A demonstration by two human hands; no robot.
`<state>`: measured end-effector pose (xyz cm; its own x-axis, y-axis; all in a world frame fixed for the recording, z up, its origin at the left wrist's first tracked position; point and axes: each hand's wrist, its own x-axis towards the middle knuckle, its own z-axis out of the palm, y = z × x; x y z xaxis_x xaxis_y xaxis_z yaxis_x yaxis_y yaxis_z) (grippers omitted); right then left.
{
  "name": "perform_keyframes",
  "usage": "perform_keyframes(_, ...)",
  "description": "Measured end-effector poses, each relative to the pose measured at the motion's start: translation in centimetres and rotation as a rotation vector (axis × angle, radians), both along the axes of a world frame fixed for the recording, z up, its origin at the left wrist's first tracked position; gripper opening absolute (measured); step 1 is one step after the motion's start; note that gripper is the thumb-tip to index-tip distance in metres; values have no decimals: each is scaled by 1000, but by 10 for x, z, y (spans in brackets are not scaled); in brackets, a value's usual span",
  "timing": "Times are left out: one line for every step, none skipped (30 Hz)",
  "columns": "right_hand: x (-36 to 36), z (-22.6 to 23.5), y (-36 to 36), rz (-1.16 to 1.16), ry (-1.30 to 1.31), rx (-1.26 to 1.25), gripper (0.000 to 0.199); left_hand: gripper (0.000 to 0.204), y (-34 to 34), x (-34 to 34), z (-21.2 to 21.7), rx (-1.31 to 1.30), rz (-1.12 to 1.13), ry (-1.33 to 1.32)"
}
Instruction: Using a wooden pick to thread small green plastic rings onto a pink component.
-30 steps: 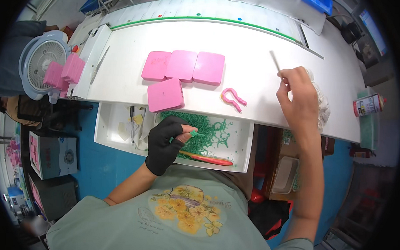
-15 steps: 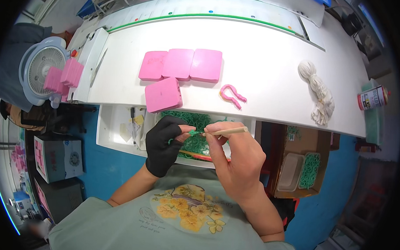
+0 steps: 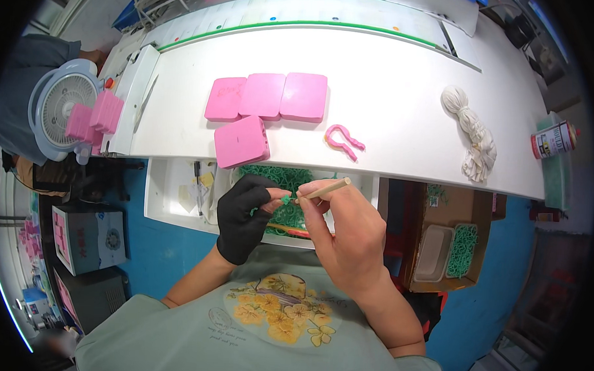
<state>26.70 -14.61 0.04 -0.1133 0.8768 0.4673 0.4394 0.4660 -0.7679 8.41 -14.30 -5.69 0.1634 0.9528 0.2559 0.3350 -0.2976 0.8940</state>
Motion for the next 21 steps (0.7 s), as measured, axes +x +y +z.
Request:
perform_keyframes(0, 0, 0, 1, 1, -1, 17, 14, 0, 0, 0, 3, -1, -1)
perform_keyframes(0, 0, 0, 3, 2, -3, 16, 14, 0, 0, 0, 6, -1, -3)
perform_keyframes(0, 0, 0, 3, 2, -3, 16, 14, 0, 0, 0, 6, -2, -3)
perform_keyframes(0, 0, 0, 3, 8, -13, 16, 14, 0, 0, 1, 0, -4, -6)
perform_keyframes(0, 0, -1, 4, 14, -23, 16, 14, 0, 1, 1, -5, -6, -10)
perform_keyframes(0, 0, 0, 4, 14, -23, 16, 14, 0, 1, 0, -5, -6, -10)
perform_keyframes(0, -1, 0, 2, 5, -21, 15, 19, 1, 1, -2, 45, -4, -10)
perform_keyframes(1, -1, 0, 0, -5, -19, 15, 24, 2, 2, -4, 94, -4, -10)
perform_keyframes(0, -1, 0, -2, -5, -19, 15, 24, 2, 2, -4, 94, -5, -11)
perform_keyframes(0, 0, 1, 0, 7, -30, 14, 23, 2, 2, -4, 96, -8, 6)
perform_keyframes(-1, 1, 1, 2, 19, -42, 14, 23, 1, 1, -4, 97, -11, 23)
perform_keyframes(-1, 2, 2, -1, 19, -43, 14, 23, 1, 1, -4, 96, -14, 23)
perform_keyframes(-1, 4, 3, 4, 5, -54, 13, 23, 1, 1, -4, 99, -14, 35)
perform_keyframes(-1, 5, 4, 10, -8, -65, 13, 23, 0, 2, -4, 103, -13, 49)
perform_keyframes(-1, 4, 5, 9, -8, -65, 13, 23, 0, 2, -4, 102, -14, 49)
perform_keyframes(0, 4, 5, 19, -19, -78, 12, 22, 0, 2, -2, 91, -16, 48)
perform_keyframes(0, 4, 6, 29, -30, -91, 12, 21, -1, 1, -1, 80, -19, 47)
perform_keyframes(0, 4, 6, 27, -31, -92, 12, 21, -1, 1, -1, 80, -21, 46)
perform_keyframes(0, 4, 6, 28, -19, -115, 12, 19, -1, 1, -1, 68, -29, 54)
perform_keyframes(0, 4, 6, 30, -6, -138, 11, 17, -2, 0, -1, 56, -36, 62)
perform_keyframes(0, 4, 6, 29, -7, -139, 11, 17, -2, 0, 0, 56, -37, 62)
